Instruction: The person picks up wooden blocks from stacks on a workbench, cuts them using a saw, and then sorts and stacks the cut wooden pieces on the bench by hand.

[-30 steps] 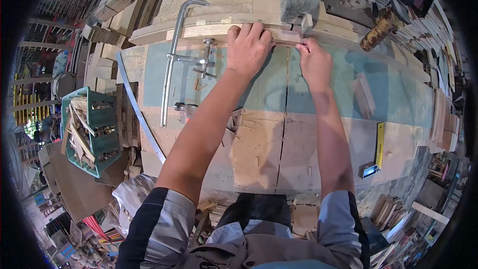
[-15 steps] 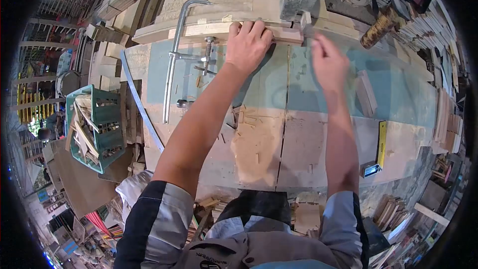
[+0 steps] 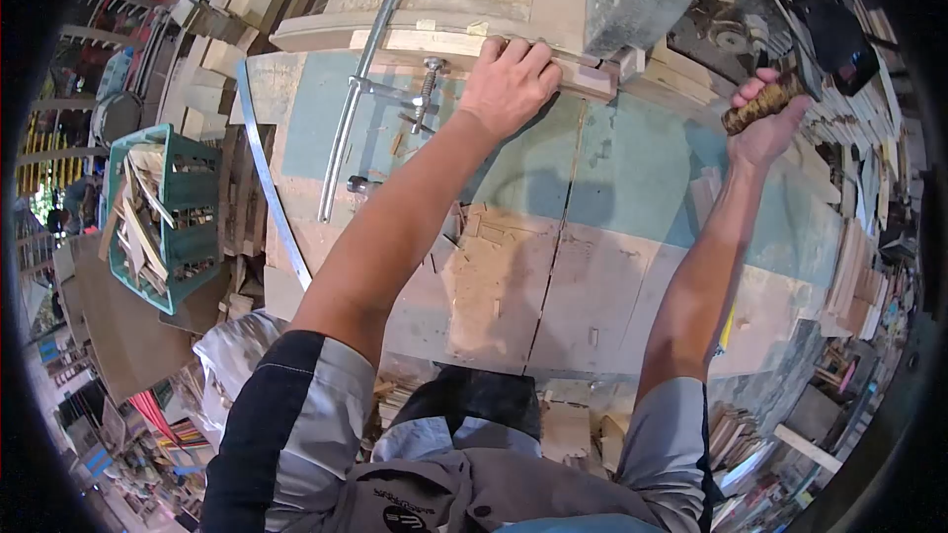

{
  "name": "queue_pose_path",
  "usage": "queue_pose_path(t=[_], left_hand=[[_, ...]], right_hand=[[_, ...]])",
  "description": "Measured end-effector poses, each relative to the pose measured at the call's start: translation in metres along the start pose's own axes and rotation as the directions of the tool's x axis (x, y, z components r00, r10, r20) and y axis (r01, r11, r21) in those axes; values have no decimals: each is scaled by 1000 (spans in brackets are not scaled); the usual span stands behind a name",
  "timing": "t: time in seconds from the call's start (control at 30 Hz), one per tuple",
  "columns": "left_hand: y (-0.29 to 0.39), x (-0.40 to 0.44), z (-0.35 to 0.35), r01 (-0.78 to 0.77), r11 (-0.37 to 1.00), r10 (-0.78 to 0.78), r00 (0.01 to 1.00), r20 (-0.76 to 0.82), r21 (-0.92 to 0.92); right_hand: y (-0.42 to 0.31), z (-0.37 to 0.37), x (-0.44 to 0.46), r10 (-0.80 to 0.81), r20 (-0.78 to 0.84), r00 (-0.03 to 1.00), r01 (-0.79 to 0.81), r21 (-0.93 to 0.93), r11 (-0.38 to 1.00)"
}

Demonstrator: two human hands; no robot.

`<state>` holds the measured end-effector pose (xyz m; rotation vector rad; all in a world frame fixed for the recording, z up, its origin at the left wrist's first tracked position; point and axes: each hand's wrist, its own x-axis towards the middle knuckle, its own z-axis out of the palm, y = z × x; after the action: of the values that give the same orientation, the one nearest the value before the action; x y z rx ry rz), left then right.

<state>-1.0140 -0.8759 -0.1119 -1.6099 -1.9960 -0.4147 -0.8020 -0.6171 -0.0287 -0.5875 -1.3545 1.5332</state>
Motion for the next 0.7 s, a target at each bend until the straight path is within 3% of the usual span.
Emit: queue_pose_path(t=[0.23, 0.3, 0.33, 0.43, 0.47, 0.63, 0.7], left_hand=[[-2, -1, 0, -16, 1000, 15, 999, -31, -16], [-2, -1, 0, -11, 1000, 10, 999, -39, -20], [-2, -1, 0, -12, 1000, 11, 999, -52, -25], [-2, -1, -1, -15, 999, 13, 998, -70, -30], [-2, -1, -1, -22, 999, 19, 997, -74, -30], [-2, -1, -4, -11, 1000, 10, 999, -50, -18], [-2, -2, -3, -4, 1000, 2, 999, -54, -27]], right_hand=[[-10, -7, -39, 1, -103, 995, 0, 3, 1000], [-13, -14, -52, 29, -108, 994, -18, 106, 994], [-17, -8, -61, 3, -181, 984, -1, 13, 1000], [-25, -13, -85, 20, -196, 980, -14, 31, 999], [-21, -27, -88, 39, -151, 988, -20, 124, 992], [-27, -51, -119, 29, -136, 990, -9, 146, 989], [-30, -60, -132, 55, -64, 996, -34, 288, 957]])
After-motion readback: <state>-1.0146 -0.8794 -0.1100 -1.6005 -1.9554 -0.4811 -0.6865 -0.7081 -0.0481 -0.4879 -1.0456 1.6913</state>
